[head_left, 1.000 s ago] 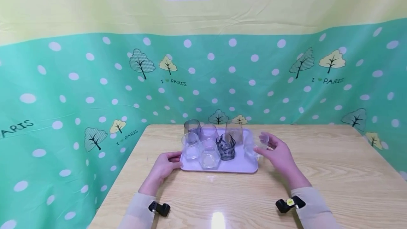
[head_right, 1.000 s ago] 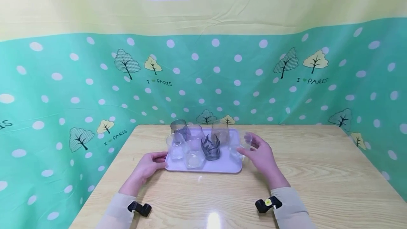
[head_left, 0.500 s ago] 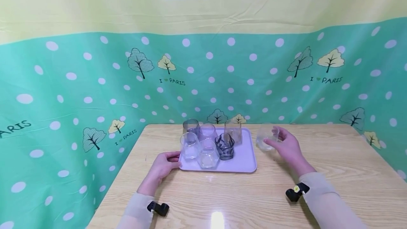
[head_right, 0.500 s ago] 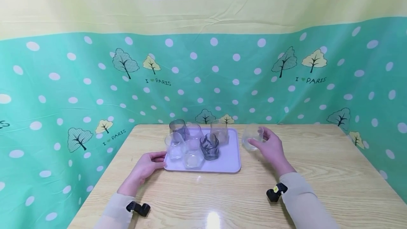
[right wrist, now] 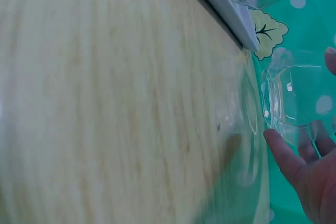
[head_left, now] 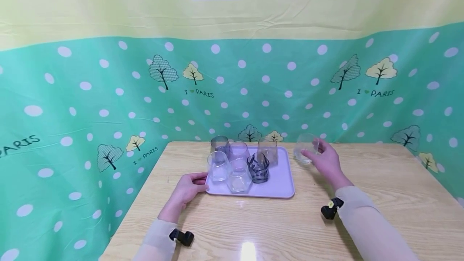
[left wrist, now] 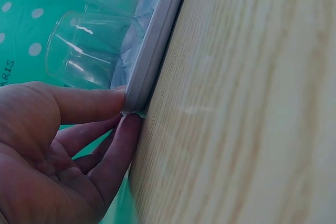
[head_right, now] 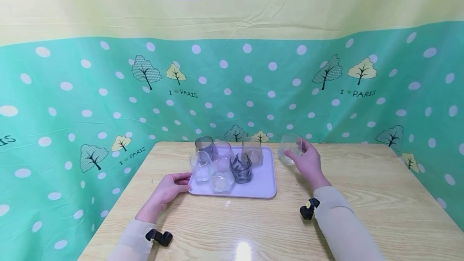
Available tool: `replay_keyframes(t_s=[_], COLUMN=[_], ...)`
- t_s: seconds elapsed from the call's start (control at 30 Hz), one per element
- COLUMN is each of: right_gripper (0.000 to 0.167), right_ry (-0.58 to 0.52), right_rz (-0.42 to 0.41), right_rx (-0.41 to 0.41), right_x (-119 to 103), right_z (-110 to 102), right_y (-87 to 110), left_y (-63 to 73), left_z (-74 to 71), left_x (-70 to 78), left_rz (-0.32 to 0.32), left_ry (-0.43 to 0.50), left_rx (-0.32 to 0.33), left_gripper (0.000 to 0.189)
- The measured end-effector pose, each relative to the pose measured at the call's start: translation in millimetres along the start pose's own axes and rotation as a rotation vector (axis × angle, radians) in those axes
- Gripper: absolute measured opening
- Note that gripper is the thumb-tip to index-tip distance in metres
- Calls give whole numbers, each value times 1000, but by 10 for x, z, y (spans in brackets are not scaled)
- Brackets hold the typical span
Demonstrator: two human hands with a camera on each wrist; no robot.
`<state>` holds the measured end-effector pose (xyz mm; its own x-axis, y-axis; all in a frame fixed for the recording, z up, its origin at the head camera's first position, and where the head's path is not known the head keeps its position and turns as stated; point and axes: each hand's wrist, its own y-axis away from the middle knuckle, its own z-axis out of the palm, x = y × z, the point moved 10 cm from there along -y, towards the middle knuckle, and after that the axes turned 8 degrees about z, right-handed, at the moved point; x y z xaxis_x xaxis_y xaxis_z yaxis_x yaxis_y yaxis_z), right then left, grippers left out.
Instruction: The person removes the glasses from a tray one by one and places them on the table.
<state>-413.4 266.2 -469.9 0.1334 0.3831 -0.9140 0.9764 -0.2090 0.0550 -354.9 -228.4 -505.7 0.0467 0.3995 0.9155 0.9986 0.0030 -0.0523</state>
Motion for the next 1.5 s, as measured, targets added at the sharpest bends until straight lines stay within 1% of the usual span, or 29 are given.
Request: replay_keyframes(t_s=[0.23,0.47,0.7,1.1,1.33,1.5], right_gripper=[107,103,102,104,106,107], right_ry=[21,9,-5,1,4,18], right_rz=[-8,11,11,15,22,32], right_rx=[7,7,1,0,0,-17], right_x=[-24,-33,-51,20,45,41], right_z=[32,62,108,163,173,181], right_y=[-45,-73,-87,-104,-129,-141], left_y=[-8,-35,-20,9,2,-5], left_z=[6,6,3,6,3,-1], left_x=[-10,-11,-13,6,-9,-6], left_rz=[-7,-4,-8,-9,-18,-16], left_ry=[-27,-13,-35,-17,-41,-32], left_rx=[-4,-4,-3,-6,-6,-4], left_gripper=[48,48,49,48,49,49])
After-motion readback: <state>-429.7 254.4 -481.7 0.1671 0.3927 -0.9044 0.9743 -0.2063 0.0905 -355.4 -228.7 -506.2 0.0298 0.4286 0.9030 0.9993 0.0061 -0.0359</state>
